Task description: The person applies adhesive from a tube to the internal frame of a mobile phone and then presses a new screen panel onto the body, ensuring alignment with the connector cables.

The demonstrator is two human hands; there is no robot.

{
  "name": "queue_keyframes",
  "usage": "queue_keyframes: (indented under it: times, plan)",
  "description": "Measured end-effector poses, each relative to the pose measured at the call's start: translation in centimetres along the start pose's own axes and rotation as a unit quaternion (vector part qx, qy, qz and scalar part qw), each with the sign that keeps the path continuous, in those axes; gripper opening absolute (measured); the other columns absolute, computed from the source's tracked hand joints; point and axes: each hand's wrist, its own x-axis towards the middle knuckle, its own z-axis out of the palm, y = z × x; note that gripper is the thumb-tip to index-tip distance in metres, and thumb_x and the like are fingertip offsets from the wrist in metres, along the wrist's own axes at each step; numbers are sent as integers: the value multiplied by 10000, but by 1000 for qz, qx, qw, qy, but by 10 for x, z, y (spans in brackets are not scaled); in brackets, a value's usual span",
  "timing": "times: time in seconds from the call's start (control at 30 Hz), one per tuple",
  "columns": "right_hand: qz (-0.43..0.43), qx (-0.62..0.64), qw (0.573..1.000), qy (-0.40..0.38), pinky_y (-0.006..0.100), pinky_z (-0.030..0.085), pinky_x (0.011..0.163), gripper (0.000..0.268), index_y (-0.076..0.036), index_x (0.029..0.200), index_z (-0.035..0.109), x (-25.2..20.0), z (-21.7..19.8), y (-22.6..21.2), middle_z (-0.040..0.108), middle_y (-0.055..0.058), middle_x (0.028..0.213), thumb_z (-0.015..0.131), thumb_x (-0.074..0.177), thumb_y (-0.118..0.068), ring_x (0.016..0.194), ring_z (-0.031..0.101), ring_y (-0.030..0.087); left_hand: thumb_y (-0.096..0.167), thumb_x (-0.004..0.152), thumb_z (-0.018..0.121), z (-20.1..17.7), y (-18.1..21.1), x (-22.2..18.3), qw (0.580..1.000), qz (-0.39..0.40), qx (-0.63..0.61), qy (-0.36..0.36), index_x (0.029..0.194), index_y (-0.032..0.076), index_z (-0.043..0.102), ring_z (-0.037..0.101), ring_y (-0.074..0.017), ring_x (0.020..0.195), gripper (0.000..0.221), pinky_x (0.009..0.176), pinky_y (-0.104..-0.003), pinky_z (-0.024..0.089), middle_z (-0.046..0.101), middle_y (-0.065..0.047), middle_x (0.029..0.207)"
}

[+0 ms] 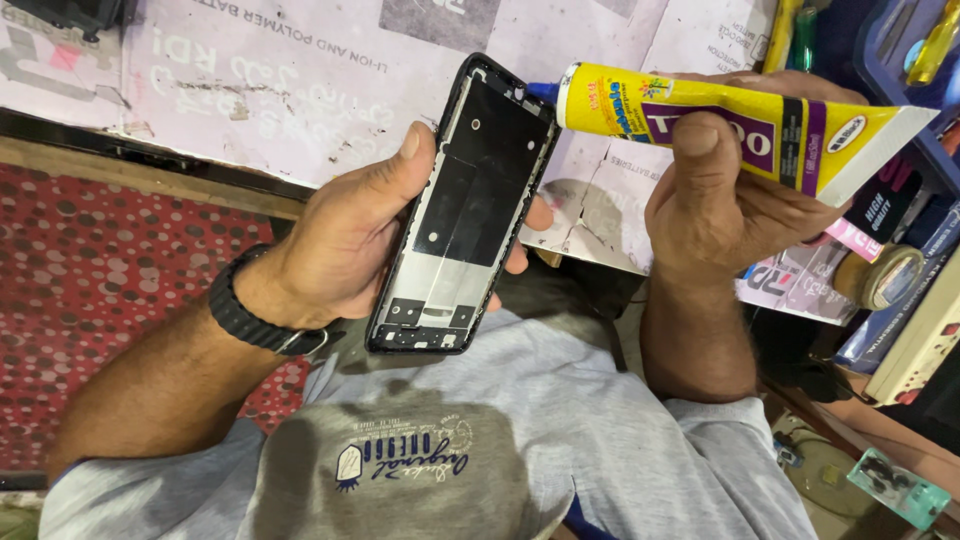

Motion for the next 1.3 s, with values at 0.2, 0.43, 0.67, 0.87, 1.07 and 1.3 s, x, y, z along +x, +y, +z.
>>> queue_keyframes:
  times: [0.2, 0.43, 0.67, 0.87, 1.07, 1.3]
  plan:
    - [10, 11, 1000, 19, 268, 605, 823, 282, -10, 1200, 592, -4, -1, 2, 650, 108, 1107, 796, 1006, -28, 891, 701, 164, 532, 1110, 317, -1, 0, 0, 1000, 0, -3, 2, 1547, -20, 427, 683, -305, 1144, 713, 933, -467, 621, 603, -253, 1404]
    - [6, 5, 1000, 22, 255, 595, 805, 277, -7, 1171, 595, -1, 1, 1, 646, 109, 1142, 801, 989, -42, 872, 692, 151, 538, 1088, 309, 1, 3, 0, 1000, -8, -5, -1, 1540, -14, 418, 673, -300, 1165, 722, 932, -507, 629, 587, -254, 1416]
    - [-3, -4, 1000, 16, 250, 593, 799, 271, -5, 1164, 603, 2, 5, -1, 649, 103, 1134, 804, 992, -64, 871, 699, 155, 539, 1091, 307, 1, 4, 1, 1000, -8, -4, 0, 1530, -15, 424, 670, -294, 1158, 717, 921, -508, 631, 585, -255, 1415]
    - [9, -7, 1000, 20, 262, 596, 807, 290, -6, 1174, 592, 1, 3, -1, 658, 112, 1087, 813, 997, -65, 863, 699, 166, 546, 1096, 314, 1, 5, 1, 1000, 0, -3, -4, 1530, -28, 432, 671, -288, 1157, 730, 921, -498, 631, 586, -253, 1422]
    - [25, -14, 999, 30, 279, 615, 830, 306, 2, 1194, 594, -3, 4, -6, 662, 111, 1081, 827, 1004, -55, 887, 720, 185, 551, 1103, 317, -1, 4, 1, 1000, 8, 1, -2, 1527, -35, 445, 674, -285, 1152, 734, 921, -483, 626, 595, -255, 1414]
    - [37, 0, 999, 25, 296, 636, 828, 318, 0, 1192, 576, 0, 6, -7, 679, 122, 1078, 819, 990, -37, 891, 753, 217, 551, 1091, 314, -1, 5, 2, 1000, 3, 8, 2, 1520, -37, 441, 675, -287, 1159, 739, 919, -497, 634, 594, -258, 1417]
